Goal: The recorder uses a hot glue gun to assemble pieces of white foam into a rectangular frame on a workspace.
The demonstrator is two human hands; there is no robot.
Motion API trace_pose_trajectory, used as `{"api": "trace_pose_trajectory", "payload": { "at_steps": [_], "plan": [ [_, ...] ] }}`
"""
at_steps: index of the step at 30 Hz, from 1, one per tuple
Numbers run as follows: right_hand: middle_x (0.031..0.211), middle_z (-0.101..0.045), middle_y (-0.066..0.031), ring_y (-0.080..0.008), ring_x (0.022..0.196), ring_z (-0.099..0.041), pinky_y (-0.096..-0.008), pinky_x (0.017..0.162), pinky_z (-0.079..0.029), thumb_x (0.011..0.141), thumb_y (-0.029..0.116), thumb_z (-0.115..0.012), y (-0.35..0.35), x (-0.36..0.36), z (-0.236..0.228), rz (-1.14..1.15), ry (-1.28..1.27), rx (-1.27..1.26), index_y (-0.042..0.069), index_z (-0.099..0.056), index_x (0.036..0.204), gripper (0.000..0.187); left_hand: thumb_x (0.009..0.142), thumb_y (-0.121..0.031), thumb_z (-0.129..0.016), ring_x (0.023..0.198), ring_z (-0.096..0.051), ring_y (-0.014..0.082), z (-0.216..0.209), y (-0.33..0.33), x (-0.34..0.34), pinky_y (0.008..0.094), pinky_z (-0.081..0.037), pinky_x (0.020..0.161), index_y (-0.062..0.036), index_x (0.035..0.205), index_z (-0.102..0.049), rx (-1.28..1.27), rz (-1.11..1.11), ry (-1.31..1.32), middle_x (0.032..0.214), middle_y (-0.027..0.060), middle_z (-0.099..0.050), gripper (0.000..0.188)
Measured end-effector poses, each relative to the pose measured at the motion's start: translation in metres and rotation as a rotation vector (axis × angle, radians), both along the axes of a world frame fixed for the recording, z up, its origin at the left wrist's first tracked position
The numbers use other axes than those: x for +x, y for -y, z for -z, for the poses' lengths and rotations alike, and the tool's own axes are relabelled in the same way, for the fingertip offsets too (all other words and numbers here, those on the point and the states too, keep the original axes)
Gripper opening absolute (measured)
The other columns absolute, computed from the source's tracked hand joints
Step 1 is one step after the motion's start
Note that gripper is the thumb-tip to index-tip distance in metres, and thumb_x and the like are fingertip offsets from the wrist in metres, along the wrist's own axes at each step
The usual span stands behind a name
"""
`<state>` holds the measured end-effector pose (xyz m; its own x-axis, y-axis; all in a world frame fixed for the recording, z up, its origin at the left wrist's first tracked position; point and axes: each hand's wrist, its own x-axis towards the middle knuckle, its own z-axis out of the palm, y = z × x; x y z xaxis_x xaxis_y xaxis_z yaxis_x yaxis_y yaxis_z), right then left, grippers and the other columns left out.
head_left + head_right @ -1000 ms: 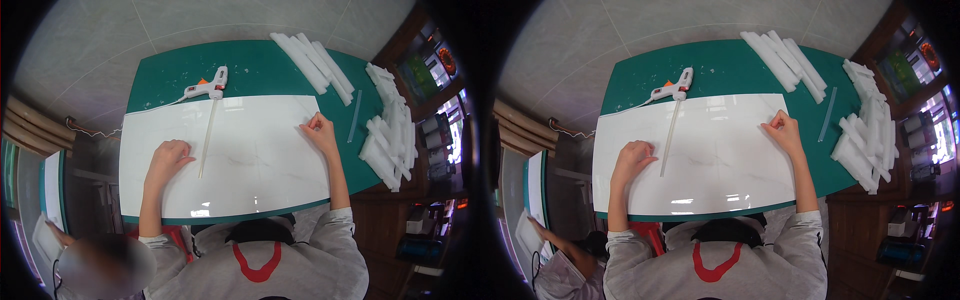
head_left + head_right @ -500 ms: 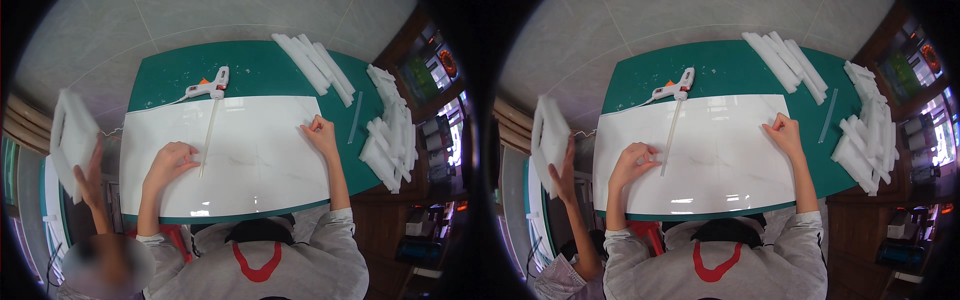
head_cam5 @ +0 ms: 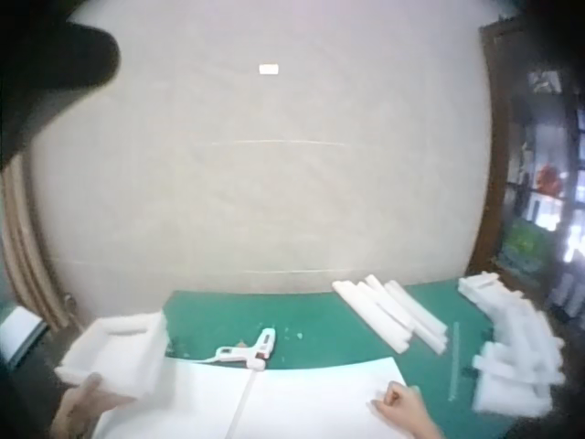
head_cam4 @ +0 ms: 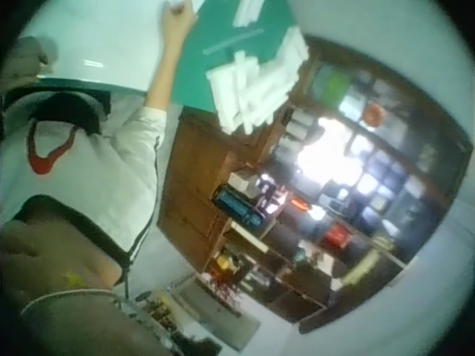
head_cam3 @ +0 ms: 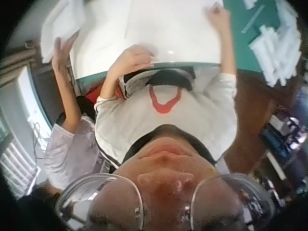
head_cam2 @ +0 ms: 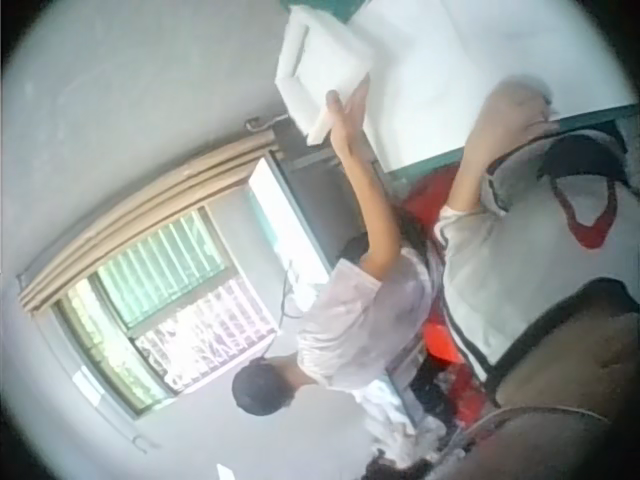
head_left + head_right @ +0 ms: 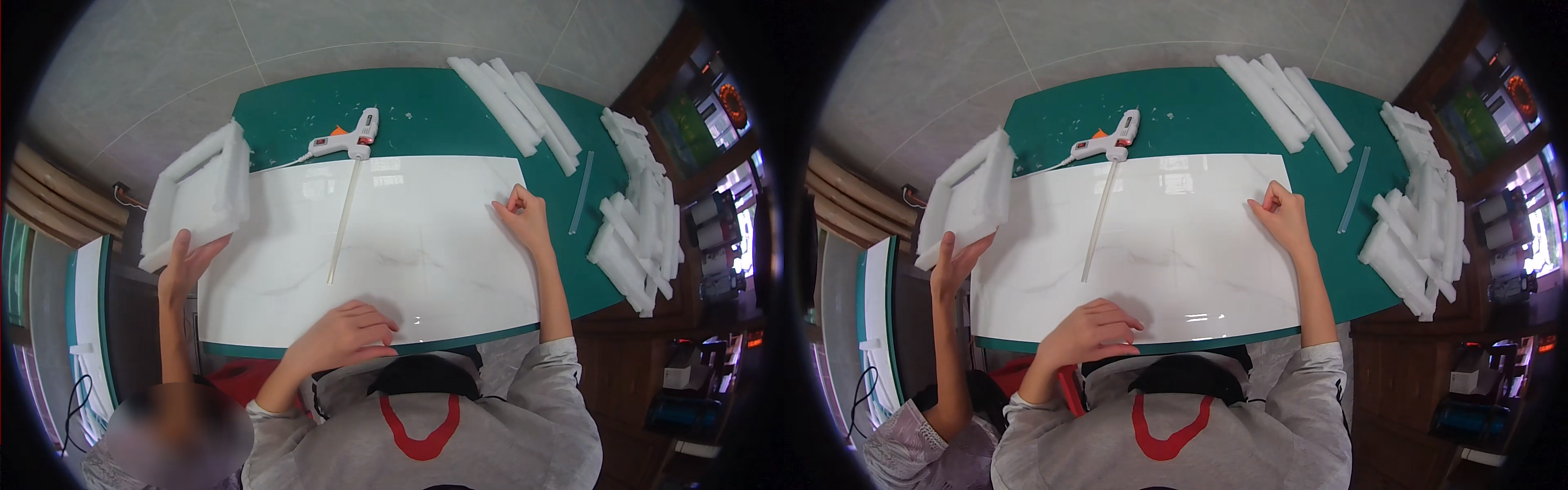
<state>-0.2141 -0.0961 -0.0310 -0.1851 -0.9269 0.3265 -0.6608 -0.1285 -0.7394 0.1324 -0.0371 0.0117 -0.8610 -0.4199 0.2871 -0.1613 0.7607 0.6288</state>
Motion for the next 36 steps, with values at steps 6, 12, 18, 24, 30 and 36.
{"api": "trace_pose_trajectory", "payload": {
  "at_steps": [6,12,18,24,30,36],
  "plan": [
    [0.049,-0.045,-0.0013,-0.0061,0.046,-0.039,-0.0220,0.044,-0.033,0.069,0.011,-0.069,0.000,-0.001,-0.001,0.005,0.033,0.029,0.002,-0.041,0.057,0.033,0.069,-0.015,-0.068,0.077,-0.057,0.0205,0.009,-0.016,-0.004,0.0312,-0.044,0.071,-0.0067,0.072,-0.056,0.097,-0.093,-0.107,0.086,0.0024,-0.062,0.015],
    [0.049,-0.053,-0.0032,-0.0054,0.048,-0.046,-0.0214,0.044,-0.033,0.075,0.017,-0.064,-0.004,0.006,-0.016,0.034,0.040,0.006,0.001,-0.046,0.054,0.032,0.070,-0.013,-0.067,0.075,-0.057,0.0202,0.010,-0.019,0.003,0.0308,-0.043,0.069,-0.0065,0.073,-0.057,0.122,-0.167,-0.099,0.084,0.0033,-0.062,0.012],
    [0.050,-0.053,-0.0023,-0.0051,0.048,-0.045,-0.0210,0.043,-0.031,0.077,0.019,-0.062,-0.008,0.007,-0.031,0.063,-0.013,-0.015,0.000,-0.048,0.055,0.032,0.070,-0.013,-0.067,0.074,-0.057,0.0201,0.010,-0.023,0.005,0.0306,-0.043,0.069,-0.0064,0.074,-0.057,0.104,-0.181,-0.094,0.084,0.0032,-0.062,0.012],
    [0.052,-0.055,-0.0034,-0.0061,0.048,-0.046,-0.0214,0.045,-0.034,0.078,0.018,-0.061,-0.012,0.017,-0.043,-0.071,0.008,-0.002,-0.001,-0.055,0.062,0.025,0.071,-0.013,-0.066,0.075,-0.056,0.0199,0.011,-0.028,0.005,0.0307,-0.043,0.069,-0.0064,0.075,-0.057,0.082,-0.180,-0.071,0.085,0.0029,-0.061,0.012],
    [0.056,-0.056,-0.0054,-0.0096,0.050,-0.048,-0.0234,0.049,-0.039,0.078,0.016,-0.060,-0.017,0.039,-0.055,-0.173,-0.113,0.090,-0.002,-0.057,0.067,0.021,0.070,-0.008,-0.065,0.078,-0.056,0.0240,0.001,-0.027,0.014,0.0312,-0.043,0.070,-0.0049,0.075,-0.057,0.033,-0.277,-0.156,0.087,0.0067,-0.062,0.010],
    [0.067,-0.060,-0.0026,-0.0079,0.057,-0.050,-0.0213,0.051,-0.038,0.078,0.014,-0.058,0.004,0.024,-0.042,-0.163,-0.075,0.068,0.002,-0.061,0.077,0.012,0.072,0.003,-0.055,0.091,-0.056,0.0253,-0.009,-0.017,0.045,0.0327,-0.040,0.083,-0.0009,0.081,-0.056,-0.033,-0.848,-0.349,0.095,0.0141,-0.060,0.011]
  ]
}}
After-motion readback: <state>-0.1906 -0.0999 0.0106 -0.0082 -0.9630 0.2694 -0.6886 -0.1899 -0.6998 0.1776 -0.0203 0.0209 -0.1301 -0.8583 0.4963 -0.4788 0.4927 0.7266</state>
